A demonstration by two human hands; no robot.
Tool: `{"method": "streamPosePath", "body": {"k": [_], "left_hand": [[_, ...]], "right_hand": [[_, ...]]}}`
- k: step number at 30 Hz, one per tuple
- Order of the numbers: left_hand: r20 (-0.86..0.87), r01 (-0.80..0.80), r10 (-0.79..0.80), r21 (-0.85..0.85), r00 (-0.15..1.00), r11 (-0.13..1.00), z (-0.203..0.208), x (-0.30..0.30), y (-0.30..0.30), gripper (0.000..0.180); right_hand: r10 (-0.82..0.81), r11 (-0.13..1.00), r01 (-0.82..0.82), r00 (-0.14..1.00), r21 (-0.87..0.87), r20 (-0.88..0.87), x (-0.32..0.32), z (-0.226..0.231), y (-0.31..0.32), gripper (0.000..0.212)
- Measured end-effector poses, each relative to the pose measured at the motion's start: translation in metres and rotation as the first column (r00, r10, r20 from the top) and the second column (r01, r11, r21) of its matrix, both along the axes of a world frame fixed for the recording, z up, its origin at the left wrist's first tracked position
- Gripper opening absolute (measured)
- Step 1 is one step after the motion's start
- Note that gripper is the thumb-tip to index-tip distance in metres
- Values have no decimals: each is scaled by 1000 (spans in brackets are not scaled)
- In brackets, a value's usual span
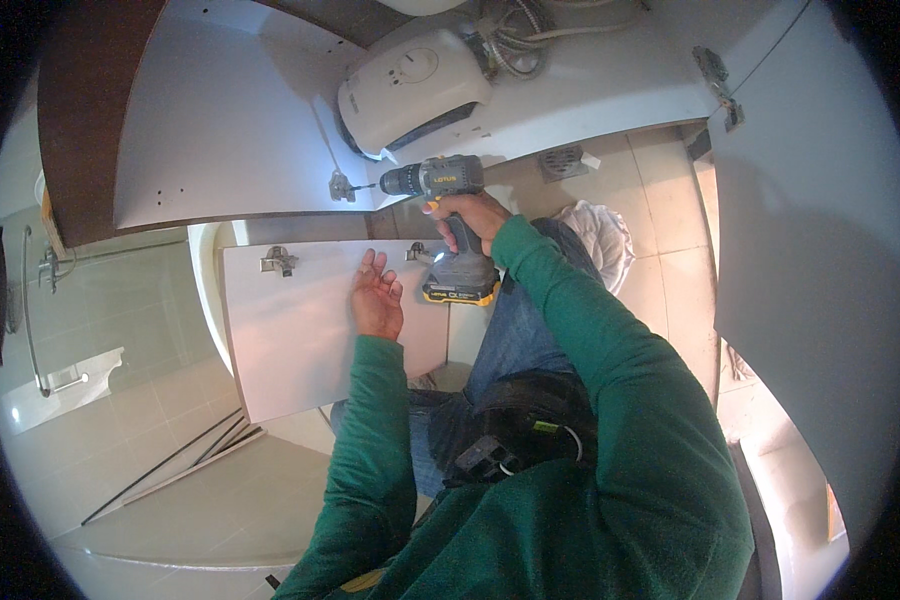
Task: The person enters a bathroom and sits on the floor to install hinges on a cabinet door under the sink. Using a cordless drill, they secure multiple screws into the hinges and then attach the door to the cabinet frame.
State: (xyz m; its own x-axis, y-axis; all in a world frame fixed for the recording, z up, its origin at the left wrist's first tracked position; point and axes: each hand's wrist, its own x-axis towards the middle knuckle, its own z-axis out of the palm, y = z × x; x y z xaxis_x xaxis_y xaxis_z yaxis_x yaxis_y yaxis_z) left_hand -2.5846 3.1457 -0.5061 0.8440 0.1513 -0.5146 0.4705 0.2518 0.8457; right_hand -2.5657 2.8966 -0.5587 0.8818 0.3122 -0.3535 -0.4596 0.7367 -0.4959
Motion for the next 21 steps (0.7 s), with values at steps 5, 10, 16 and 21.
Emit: {"method": "streamPosePath", "body": {"k": [5, 10, 16, 21], "left_hand": [[17, 92, -93, 42, 996, 995, 0, 6, -4, 41], [42, 62, -62, -8, 997, 998, -9, 45, 1, 32], [-15, -41, 39, -88, 999, 995, 0, 79, -12, 13], [-129, 16, -20, -31, 991, 999, 4, 89, -23, 13]], "right_hand": [[23, 982, 5, 989, -187, 144, 8, 4, -9, 35], [196, 830, 7, 932, -557, 305, 39, 16, -41, 34], [212, 911, -153, 970, -382, 117, 52, 21, -52, 27], [229, 910, -176, 968, -375, 102, 56, 14, -48, 23]]}}
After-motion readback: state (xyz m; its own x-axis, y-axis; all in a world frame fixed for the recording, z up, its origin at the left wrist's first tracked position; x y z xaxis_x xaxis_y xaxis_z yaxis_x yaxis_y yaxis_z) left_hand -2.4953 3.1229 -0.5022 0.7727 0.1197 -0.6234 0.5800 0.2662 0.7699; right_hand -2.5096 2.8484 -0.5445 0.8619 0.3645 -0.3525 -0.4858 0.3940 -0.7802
